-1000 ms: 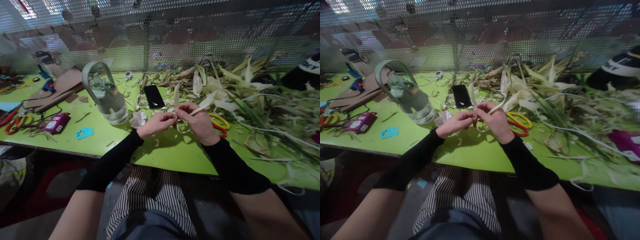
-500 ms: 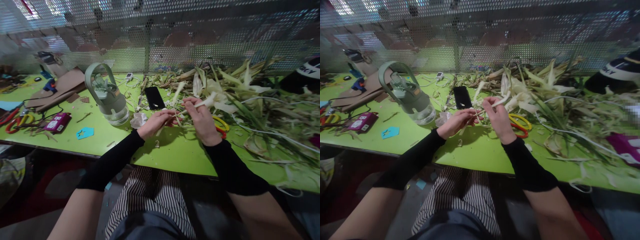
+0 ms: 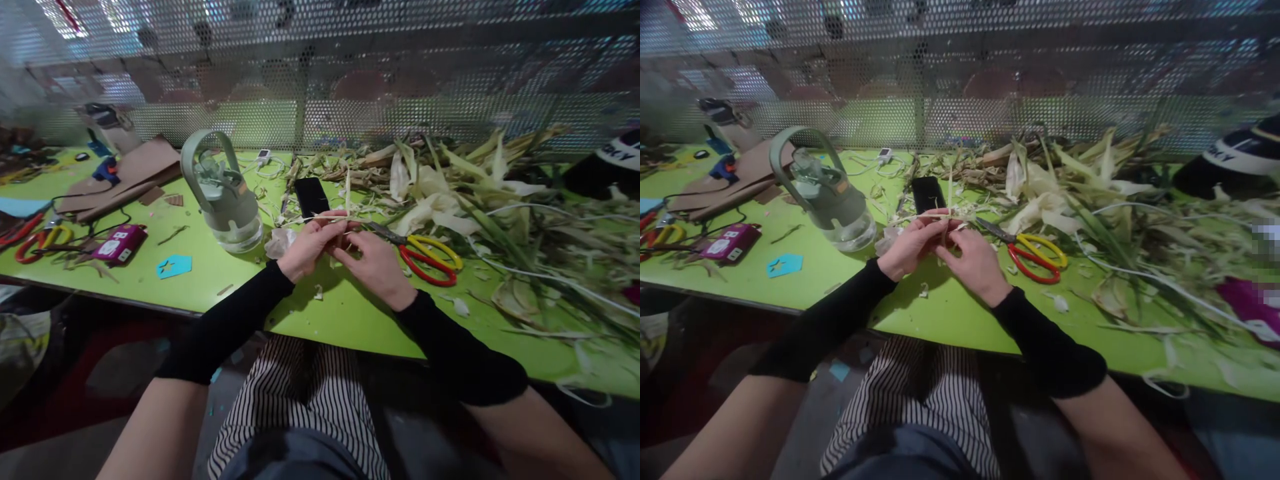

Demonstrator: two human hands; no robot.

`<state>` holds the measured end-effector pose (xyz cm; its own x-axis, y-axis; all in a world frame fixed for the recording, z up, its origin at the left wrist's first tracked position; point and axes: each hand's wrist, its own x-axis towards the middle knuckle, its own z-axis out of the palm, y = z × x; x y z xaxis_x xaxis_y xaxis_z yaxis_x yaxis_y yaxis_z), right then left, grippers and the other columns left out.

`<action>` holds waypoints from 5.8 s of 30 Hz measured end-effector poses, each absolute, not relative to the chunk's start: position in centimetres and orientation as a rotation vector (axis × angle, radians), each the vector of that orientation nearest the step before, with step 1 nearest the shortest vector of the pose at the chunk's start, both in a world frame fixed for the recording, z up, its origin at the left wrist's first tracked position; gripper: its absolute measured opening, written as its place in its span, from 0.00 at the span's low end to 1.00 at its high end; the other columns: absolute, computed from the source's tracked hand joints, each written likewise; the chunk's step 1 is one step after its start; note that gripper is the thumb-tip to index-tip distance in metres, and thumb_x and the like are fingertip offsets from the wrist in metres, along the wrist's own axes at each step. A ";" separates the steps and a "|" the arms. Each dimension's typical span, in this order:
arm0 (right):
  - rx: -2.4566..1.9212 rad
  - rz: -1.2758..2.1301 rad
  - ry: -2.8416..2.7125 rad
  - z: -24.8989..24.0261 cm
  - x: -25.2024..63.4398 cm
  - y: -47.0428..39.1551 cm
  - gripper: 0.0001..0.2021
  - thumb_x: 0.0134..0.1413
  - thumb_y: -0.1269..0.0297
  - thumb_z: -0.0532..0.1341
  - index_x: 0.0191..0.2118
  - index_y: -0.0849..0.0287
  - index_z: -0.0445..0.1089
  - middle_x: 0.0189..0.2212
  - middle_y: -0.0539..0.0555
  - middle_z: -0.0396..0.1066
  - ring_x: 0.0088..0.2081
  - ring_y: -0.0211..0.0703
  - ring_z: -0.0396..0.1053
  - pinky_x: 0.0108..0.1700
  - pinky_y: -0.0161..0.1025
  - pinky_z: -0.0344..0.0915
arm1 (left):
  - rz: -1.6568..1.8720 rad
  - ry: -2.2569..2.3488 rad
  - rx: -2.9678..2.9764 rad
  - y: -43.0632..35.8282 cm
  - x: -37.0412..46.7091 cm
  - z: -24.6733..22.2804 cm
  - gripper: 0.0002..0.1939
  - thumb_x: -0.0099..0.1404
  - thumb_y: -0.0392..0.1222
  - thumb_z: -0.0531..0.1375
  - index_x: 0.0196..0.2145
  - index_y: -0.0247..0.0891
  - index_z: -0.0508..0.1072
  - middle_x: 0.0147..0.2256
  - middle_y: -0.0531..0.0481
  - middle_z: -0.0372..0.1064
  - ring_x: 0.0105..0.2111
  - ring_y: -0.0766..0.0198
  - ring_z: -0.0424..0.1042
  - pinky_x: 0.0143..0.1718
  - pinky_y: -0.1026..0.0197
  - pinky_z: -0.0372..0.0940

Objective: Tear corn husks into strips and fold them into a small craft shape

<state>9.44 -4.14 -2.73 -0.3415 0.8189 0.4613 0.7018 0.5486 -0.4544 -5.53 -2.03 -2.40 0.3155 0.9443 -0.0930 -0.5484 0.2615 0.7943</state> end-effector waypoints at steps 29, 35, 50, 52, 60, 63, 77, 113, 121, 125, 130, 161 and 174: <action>-1.223 0.647 -2.251 -1.7 9.2 -4.7 0.14 0.67 0.59 0.51 0.27 0.53 0.58 0.21 0.50 0.66 0.24 0.42 0.62 0.30 0.41 0.54 | 1.181 0.707 0.872 -1.9 -5.7 -2.3 0.07 0.61 0.30 0.65 0.38 0.34 0.74 0.34 0.51 0.77 0.39 0.68 0.77 0.51 0.60 0.67; -1.274 0.409 -2.247 -1.9 9.3 -5.0 0.12 0.67 0.59 0.53 0.30 0.54 0.64 0.25 0.52 0.70 0.25 0.43 0.63 0.30 0.42 0.55 | 1.151 0.810 0.928 -1.8 -6.0 -2.0 0.07 0.64 0.30 0.62 0.41 0.33 0.73 0.32 0.52 0.75 0.34 0.70 0.74 0.44 0.63 0.67; -1.305 0.591 -1.696 -2.1 10.5 -3.6 0.11 0.62 0.52 0.61 0.36 0.54 0.65 0.25 0.48 0.68 0.26 0.41 0.64 0.30 0.40 0.61 | 0.983 0.745 1.136 -1.4 -6.2 -2.0 0.07 0.61 0.35 0.67 0.36 0.32 0.73 0.27 0.55 0.72 0.29 0.72 0.69 0.39 0.62 0.63; -1.254 0.678 -1.636 -2.2 10.4 -3.6 0.13 0.60 0.51 0.63 0.37 0.55 0.66 0.27 0.48 0.69 0.27 0.40 0.64 0.30 0.39 0.62 | 1.045 0.802 1.101 -1.4 -6.1 -2.0 0.06 0.62 0.33 0.66 0.36 0.32 0.72 0.26 0.56 0.70 0.27 0.73 0.68 0.38 0.63 0.62; -1.145 0.547 -1.836 -2.1 10.1 -4.2 0.06 0.59 0.58 0.64 0.36 0.55 0.73 0.35 0.54 0.77 0.37 0.47 0.74 0.43 0.47 0.72 | 1.066 0.943 1.185 -1.0 -6.4 -2.3 0.01 0.64 0.31 0.62 0.35 0.31 0.72 0.24 0.57 0.68 0.24 0.73 0.65 0.32 0.65 0.59; -1.141 0.446 -1.846 -1.9 10.2 -4.3 0.05 0.59 0.60 0.64 0.37 0.55 0.74 0.38 0.55 0.78 0.39 0.48 0.75 0.46 0.50 0.72 | 0.917 0.949 1.392 -1.0 -6.5 -2.8 0.01 0.62 0.31 0.63 0.34 0.31 0.74 0.24 0.56 0.68 0.25 0.72 0.65 0.32 0.65 0.59; -1.175 0.429 -1.697 -1.6 10.6 -4.0 0.10 0.62 0.54 0.63 0.42 0.54 0.71 0.38 0.54 0.76 0.34 0.43 0.71 0.37 0.43 0.68 | 0.958 0.809 1.186 -1.3 -6.4 -2.3 0.06 0.63 0.38 0.66 0.32 0.32 0.75 0.29 0.51 0.73 0.29 0.71 0.70 0.41 0.60 0.66; -1.097 -0.055 -2.086 -1.9 11.0 -4.0 0.10 0.66 0.59 0.61 0.49 0.55 0.70 0.34 0.53 0.76 0.31 0.43 0.70 0.32 0.39 0.63 | 1.120 0.726 0.825 -0.9 -6.2 -1.9 0.02 0.66 0.27 0.62 0.35 0.29 0.74 0.27 0.53 0.74 0.26 0.74 0.72 0.40 0.65 0.67; -0.943 -0.392 -2.327 -2.5 10.5 -4.1 0.10 0.68 0.64 0.56 0.42 0.55 0.76 0.29 0.54 0.71 0.34 0.46 0.68 0.36 0.42 0.63 | 1.046 0.726 0.810 -0.8 -5.9 -3.2 0.04 0.62 0.33 0.68 0.35 0.30 0.77 0.31 0.51 0.76 0.31 0.72 0.73 0.46 0.63 0.65; -1.055 0.177 -1.898 -2.8 10.3 -3.8 0.10 0.66 0.56 0.60 0.39 0.55 0.74 0.32 0.52 0.75 0.31 0.42 0.70 0.34 0.40 0.67 | 1.035 0.698 0.919 -0.9 -5.8 -3.1 0.03 0.62 0.33 0.67 0.35 0.31 0.77 0.31 0.52 0.76 0.32 0.71 0.73 0.48 0.61 0.66; -1.152 0.671 -1.518 -3.2 10.3 -2.7 0.18 0.55 0.45 0.68 0.35 0.56 0.71 0.28 0.50 0.73 0.30 0.42 0.70 0.33 0.42 0.69 | 1.063 0.724 1.143 -1.4 -6.0 -2.2 0.03 0.63 0.33 0.65 0.37 0.32 0.76 0.33 0.51 0.76 0.33 0.70 0.75 0.49 0.60 0.68; -1.157 0.060 -1.926 -2.1 10.5 -3.9 0.08 0.67 0.58 0.57 0.37 0.53 0.69 0.34 0.54 0.76 0.36 0.47 0.73 0.40 0.45 0.70 | 0.937 0.736 1.383 -1.9 -6.2 -2.3 0.03 0.64 0.34 0.62 0.32 0.31 0.74 0.27 0.52 0.71 0.28 0.72 0.69 0.37 0.63 0.65; -1.131 0.145 -1.735 -2.0 10.7 -3.8 0.05 0.63 0.59 0.63 0.40 0.53 0.72 0.41 0.56 0.75 0.40 0.48 0.74 0.42 0.49 0.75 | 1.016 0.697 0.935 -1.7 -6.3 -2.1 0.07 0.61 0.36 0.68 0.34 0.33 0.72 0.29 0.52 0.74 0.31 0.71 0.74 0.45 0.61 0.70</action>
<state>10.65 -3.77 -1.99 -0.0439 0.7369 0.6745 0.6148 0.5521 -0.5632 -6.29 -1.73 -2.10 0.3808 0.9225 -0.0631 -0.3904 0.2223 0.8934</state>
